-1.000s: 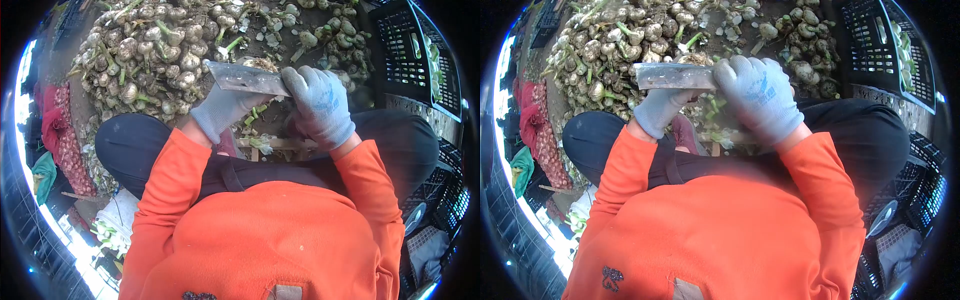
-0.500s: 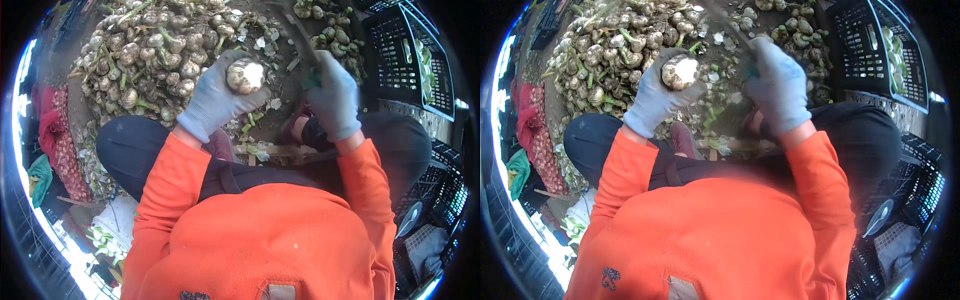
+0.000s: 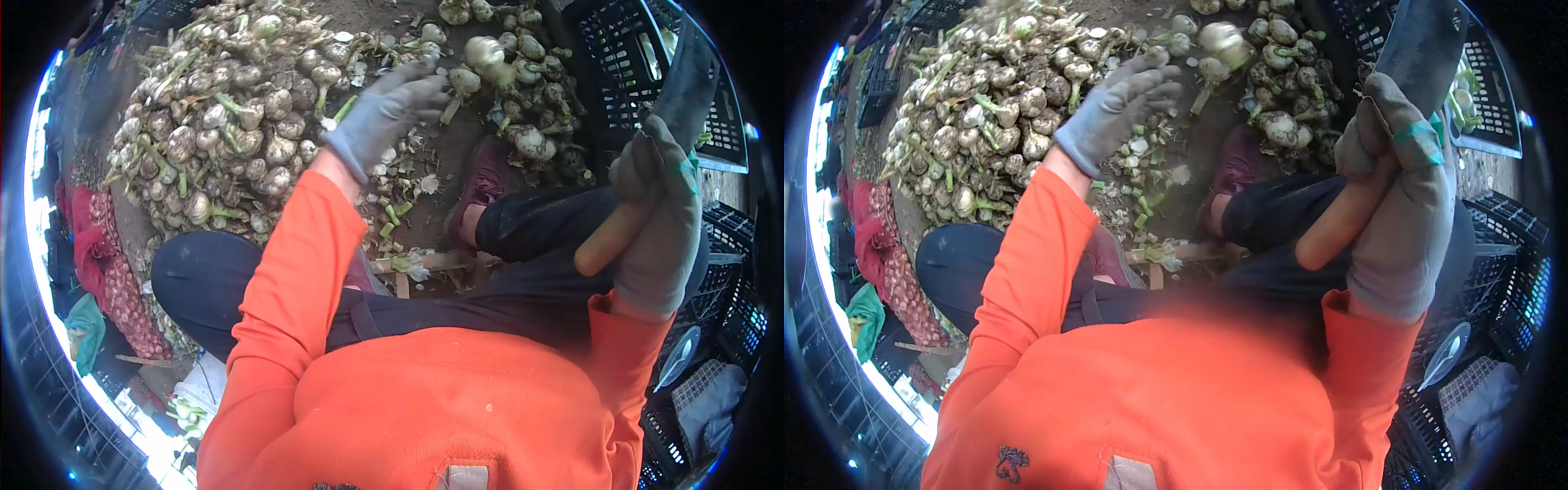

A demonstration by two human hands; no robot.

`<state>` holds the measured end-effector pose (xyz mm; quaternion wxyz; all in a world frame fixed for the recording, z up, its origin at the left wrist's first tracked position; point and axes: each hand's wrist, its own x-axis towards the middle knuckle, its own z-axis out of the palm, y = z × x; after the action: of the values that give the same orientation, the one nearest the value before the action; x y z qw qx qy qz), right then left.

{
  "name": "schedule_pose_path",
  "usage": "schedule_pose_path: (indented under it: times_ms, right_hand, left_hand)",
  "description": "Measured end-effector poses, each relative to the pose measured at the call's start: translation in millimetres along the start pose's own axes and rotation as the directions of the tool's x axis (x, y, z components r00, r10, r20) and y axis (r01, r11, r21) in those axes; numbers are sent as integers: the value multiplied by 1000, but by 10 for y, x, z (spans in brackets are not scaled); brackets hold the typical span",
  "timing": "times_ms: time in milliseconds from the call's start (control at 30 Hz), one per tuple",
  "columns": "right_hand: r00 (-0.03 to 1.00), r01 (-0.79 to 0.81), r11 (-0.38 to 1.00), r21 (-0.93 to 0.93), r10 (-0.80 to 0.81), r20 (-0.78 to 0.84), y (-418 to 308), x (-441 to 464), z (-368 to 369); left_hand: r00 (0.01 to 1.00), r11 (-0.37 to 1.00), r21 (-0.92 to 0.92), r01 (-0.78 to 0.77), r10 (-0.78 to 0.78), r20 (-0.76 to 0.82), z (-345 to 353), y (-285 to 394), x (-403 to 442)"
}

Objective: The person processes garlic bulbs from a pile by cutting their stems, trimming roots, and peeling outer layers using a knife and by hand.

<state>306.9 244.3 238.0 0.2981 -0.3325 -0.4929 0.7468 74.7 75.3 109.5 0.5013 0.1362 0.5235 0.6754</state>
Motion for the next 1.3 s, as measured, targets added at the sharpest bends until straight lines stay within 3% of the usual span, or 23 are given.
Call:
schedule_pose_path:
  times_ms: [33,67,100,167,233,333,433,467,567,600,633,700,733,800,833,900,933,967,1033,1067,1167,1200,1300]
  right_hand:
    - [1000,-8,1000,13,8,-7,2,11,-22]
    - [1000,-19,999,38,19,18,13,10,-48]
    - [999,-32,998,62,29,43,24,7,-76]
    - [994,-65,995,71,59,88,30,-5,-74]
    - [994,-109,993,-46,107,-29,-26,-34,91]
    - [984,-153,974,-168,134,-120,-16,-12,150]
    - [987,-148,962,-231,129,-93,38,6,196]
    - [990,-141,953,-268,130,-58,50,16,222]
    - [986,-95,912,-400,142,91,36,55,304]
    - [985,-168,925,-340,171,-21,28,25,515]
    - [977,-207,914,-347,214,-20,25,7,557]
    - [955,-284,887,-364,297,-21,36,-41,598]
    - [977,-182,919,-350,209,41,165,-39,571]
    - [970,-173,917,-358,221,97,240,-83,645]
    - [966,-167,917,-363,226,125,282,-103,675]
    - [952,101,865,-491,59,301,548,-104,622]
    - [861,502,473,-724,-194,470,658,-52,601]
    - [847,527,379,-761,-155,509,598,-121,692]
    - [739,673,293,-679,-253,624,608,-189,814]
    - [698,714,243,-656,-314,644,613,-226,914]
    - [698,716,188,-672,-172,695,787,-254,969]
    - [759,636,238,-735,-18,651,934,-206,900]
    - [794,554,248,-795,131,594,1051,-263,721]
  left_hand:
    - [991,957,290,-15,53,-122,-204,-49,52]
    - [951,712,689,139,99,-294,-361,-54,100]
    - [898,312,882,352,153,-413,-678,-124,154]
    - [838,116,849,516,136,-528,-1051,-296,160]
    - [827,-46,827,561,79,-557,-1302,-527,208]
    - [814,-298,762,575,114,-570,-1329,-779,215]
    - [847,-365,777,512,65,-528,-1391,-837,175]
    - [843,-308,788,532,105,-528,-1412,-835,144]
    - [789,346,755,558,61,-611,-1736,-885,128]
    - [830,696,613,375,43,-557,-1886,-956,153]
    - [793,821,478,312,52,-608,-1277,-528,1]
    - [888,982,100,162,-101,-448,-1227,-345,-73]
    - [895,992,-3,126,-115,-431,-1123,-227,-157]
    - [915,967,-251,-43,-63,-398,-909,-95,-224]
    - [946,943,-329,-55,-56,-319,-843,-16,-292]
    - [972,974,-223,-31,-22,-232,-602,190,-490]
    - [977,996,-77,42,-57,-207,-395,352,-620]
    - [978,981,170,91,-56,-203,-293,377,-696]
    - [976,769,615,176,-58,-208,-70,436,-849]
    - [954,743,605,288,-169,-246,81,511,-1016]
    - [968,301,953,-20,243,-56,172,543,-1261]
    - [942,474,880,35,279,-188,199,571,-1349]
    - [853,527,845,-91,480,-207,-5,666,-1394]
